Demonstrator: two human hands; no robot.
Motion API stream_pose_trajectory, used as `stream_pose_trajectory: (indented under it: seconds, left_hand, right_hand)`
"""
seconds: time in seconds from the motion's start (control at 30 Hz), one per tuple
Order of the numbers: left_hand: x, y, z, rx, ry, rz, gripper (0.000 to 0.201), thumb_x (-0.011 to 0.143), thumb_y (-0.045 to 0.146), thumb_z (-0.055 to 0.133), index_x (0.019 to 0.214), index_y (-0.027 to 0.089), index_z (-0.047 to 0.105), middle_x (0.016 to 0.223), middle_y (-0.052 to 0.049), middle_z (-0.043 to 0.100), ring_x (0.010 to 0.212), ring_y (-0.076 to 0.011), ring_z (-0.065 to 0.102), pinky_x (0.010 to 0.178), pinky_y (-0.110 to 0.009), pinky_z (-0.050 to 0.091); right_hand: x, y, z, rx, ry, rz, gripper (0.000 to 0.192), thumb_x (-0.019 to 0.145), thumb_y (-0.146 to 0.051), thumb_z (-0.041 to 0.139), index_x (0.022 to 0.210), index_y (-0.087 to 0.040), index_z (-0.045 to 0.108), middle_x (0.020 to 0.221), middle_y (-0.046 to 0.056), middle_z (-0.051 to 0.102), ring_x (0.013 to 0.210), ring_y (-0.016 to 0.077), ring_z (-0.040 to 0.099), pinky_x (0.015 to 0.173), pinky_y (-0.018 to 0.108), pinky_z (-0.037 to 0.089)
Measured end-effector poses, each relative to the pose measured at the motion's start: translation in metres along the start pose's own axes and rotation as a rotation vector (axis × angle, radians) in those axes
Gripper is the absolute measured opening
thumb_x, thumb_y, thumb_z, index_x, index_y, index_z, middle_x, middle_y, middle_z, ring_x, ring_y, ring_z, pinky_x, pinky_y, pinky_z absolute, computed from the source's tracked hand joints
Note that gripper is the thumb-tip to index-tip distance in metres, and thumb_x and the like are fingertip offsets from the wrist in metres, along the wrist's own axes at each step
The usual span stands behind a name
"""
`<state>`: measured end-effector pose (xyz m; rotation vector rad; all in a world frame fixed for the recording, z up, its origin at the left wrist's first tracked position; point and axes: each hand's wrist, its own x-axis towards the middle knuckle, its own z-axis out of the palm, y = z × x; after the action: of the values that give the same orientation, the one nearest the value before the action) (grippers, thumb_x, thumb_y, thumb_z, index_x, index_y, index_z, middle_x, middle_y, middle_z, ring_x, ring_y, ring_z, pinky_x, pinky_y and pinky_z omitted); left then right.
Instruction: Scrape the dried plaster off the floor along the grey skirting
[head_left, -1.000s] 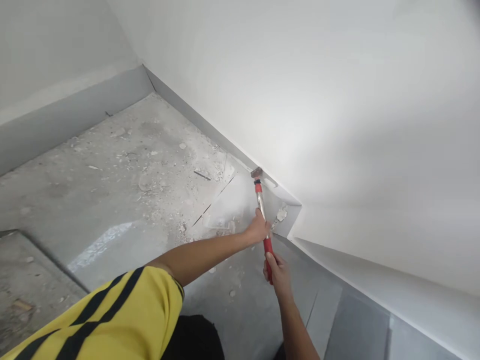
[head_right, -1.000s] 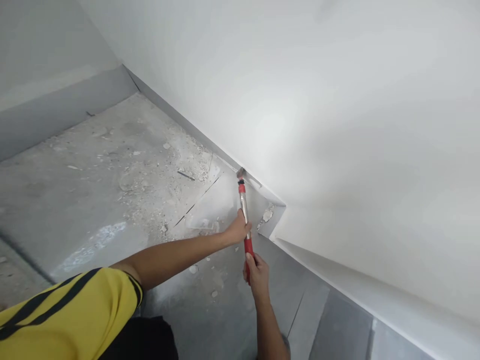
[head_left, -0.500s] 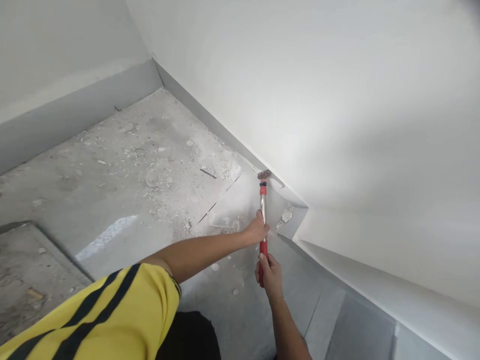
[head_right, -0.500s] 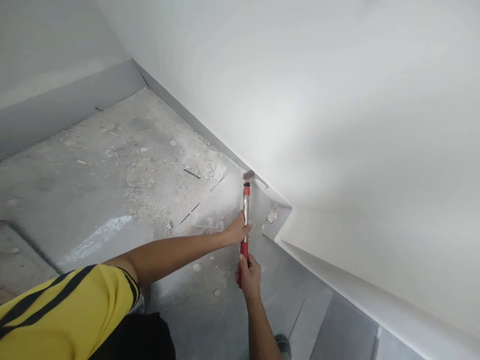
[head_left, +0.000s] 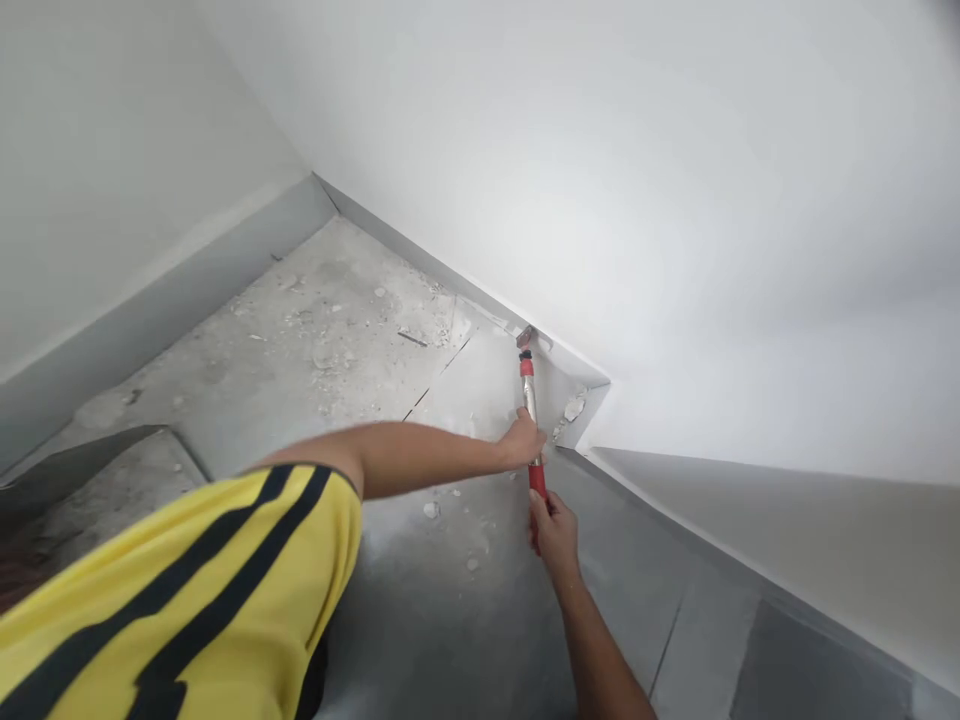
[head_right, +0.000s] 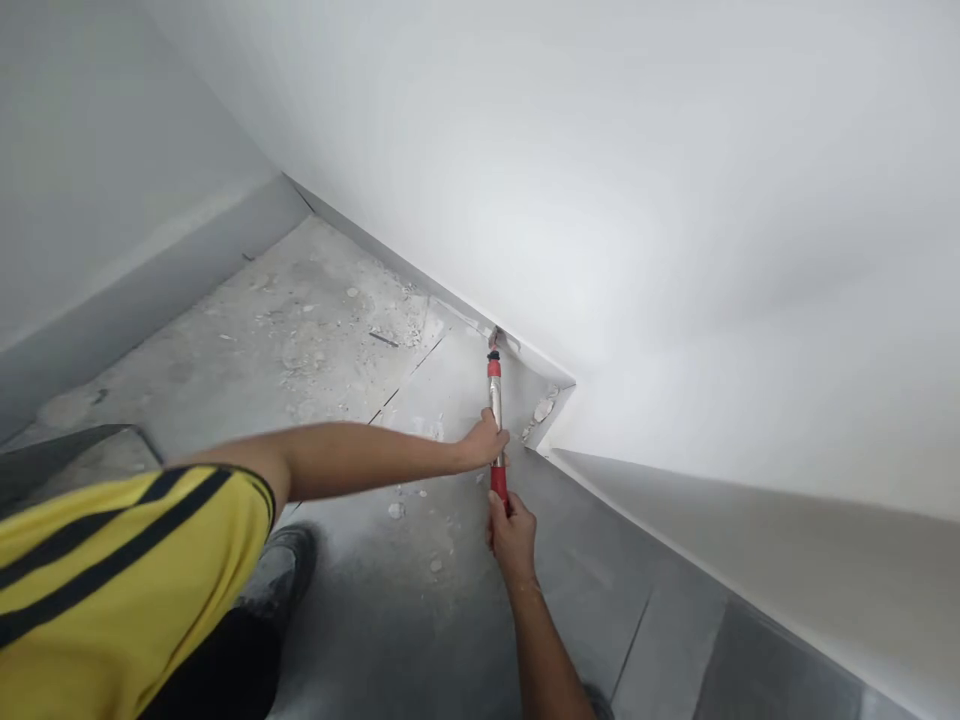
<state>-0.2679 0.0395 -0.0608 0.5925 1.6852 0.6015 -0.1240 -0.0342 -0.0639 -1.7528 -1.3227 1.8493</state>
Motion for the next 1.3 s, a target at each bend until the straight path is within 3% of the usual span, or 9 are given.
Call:
stream_pose_trajectory:
  seconds: [0.13, 0.3, 0.37, 0.6, 0.77, 0.87, 1.13, 1.3]
  left_hand:
    - [0.003, -0.006, -0.005, -0.034, 0.099, 0.022, 0.037, 0.092, 0.044, 0.03, 0.112, 0.012, 0.033, 0.08, -0.009, 0.06, 0.046, -0.0106, 0.055, 0.045, -0.022, 0.043]
    - [0.02, -0.002, -0.043, -0.074, 0.225, 0.032, 0.035, 0.092, 0.046, 0.025, 0.108, 0.015, 0.029, 0.092, -0.015, 0.06, 0.049, -0.0123, 0.059, 0.045, -0.021, 0.042]
    - [0.021, 0.0, -0.049, -0.07, 0.237, 0.034, 0.035, 0.092, 0.044, 0.024, 0.108, 0.014, 0.028, 0.095, -0.017, 0.06, 0.049, -0.0127, 0.059, 0.046, -0.022, 0.044]
    - [0.007, 0.002, -0.016, -0.03, 0.164, 0.048, 0.029, 0.09, 0.039, 0.037, 0.101, 0.012, 0.035, 0.087, -0.017, 0.063, 0.048, -0.0152, 0.06, 0.046, -0.024, 0.045]
    - [0.026, 0.005, -0.047, -0.039, 0.226, 0.029, 0.03, 0.093, 0.037, 0.027, 0.108, 0.011, 0.028, 0.102, -0.023, 0.058, 0.053, -0.0154, 0.062, 0.047, -0.025, 0.046]
    - [0.03, 0.002, -0.061, -0.022, 0.234, 0.023, 0.03, 0.093, 0.038, 0.026, 0.108, 0.013, 0.028, 0.104, -0.022, 0.057, 0.052, -0.0146, 0.062, 0.047, -0.024, 0.046]
    - [0.021, -0.011, -0.059, 0.026, 0.214, 0.059, 0.026, 0.09, 0.035, 0.036, 0.101, 0.012, 0.034, 0.094, -0.021, 0.061, 0.054, -0.0172, 0.063, 0.05, -0.026, 0.046]
    - [0.022, -0.012, -0.051, 0.02, 0.221, 0.048, 0.029, 0.091, 0.039, 0.029, 0.105, 0.013, 0.03, 0.095, -0.019, 0.061, 0.051, -0.0161, 0.062, 0.047, -0.025, 0.045]
  right_hand:
    - [0.01, -0.004, 0.011, -0.009, -0.016, -0.003, 0.038, 0.073, -0.056, 0.054, 0.064, -0.02, 0.046, 0.041, -0.007, 0.042, 0.031, 0.0091, 0.039, 0.031, 0.021, 0.03]
    - [0.034, -0.036, 0.035, -0.1, -0.084, -0.057, 0.038, 0.073, -0.055, 0.053, 0.065, -0.019, 0.048, 0.04, -0.007, 0.044, 0.03, 0.009, 0.04, 0.029, 0.02, 0.029]
    - [0.036, -0.04, 0.037, -0.097, -0.093, -0.071, 0.038, 0.073, -0.055, 0.053, 0.065, -0.019, 0.048, 0.041, -0.007, 0.044, 0.029, 0.0087, 0.04, 0.03, 0.02, 0.028]
    - [0.019, -0.016, 0.008, -0.082, 0.011, -0.038, 0.039, 0.072, -0.056, 0.054, 0.065, -0.019, 0.047, 0.041, -0.006, 0.044, 0.031, 0.0087, 0.04, 0.03, 0.02, 0.031]
    - [0.043, -0.044, 0.026, -0.166, -0.086, -0.108, 0.04, 0.072, -0.056, 0.054, 0.062, -0.018, 0.047, 0.037, -0.006, 0.043, 0.029, 0.0092, 0.039, 0.029, 0.02, 0.028]
    - [0.047, -0.048, 0.04, -0.143, -0.072, -0.119, 0.041, 0.072, -0.057, 0.054, 0.061, -0.019, 0.045, 0.038, -0.007, 0.041, 0.029, 0.0089, 0.039, 0.029, 0.02, 0.029]
    - [0.034, -0.024, 0.052, -0.096, -0.063, -0.048, 0.04, 0.072, -0.057, 0.054, 0.065, -0.02, 0.044, 0.04, -0.008, 0.041, 0.03, 0.0096, 0.041, 0.029, 0.021, 0.032]
    - [0.037, -0.025, 0.045, -0.07, -0.082, -0.058, 0.039, 0.072, -0.056, 0.055, 0.066, -0.019, 0.045, 0.04, -0.008, 0.043, 0.03, 0.009, 0.04, 0.029, 0.02, 0.031]
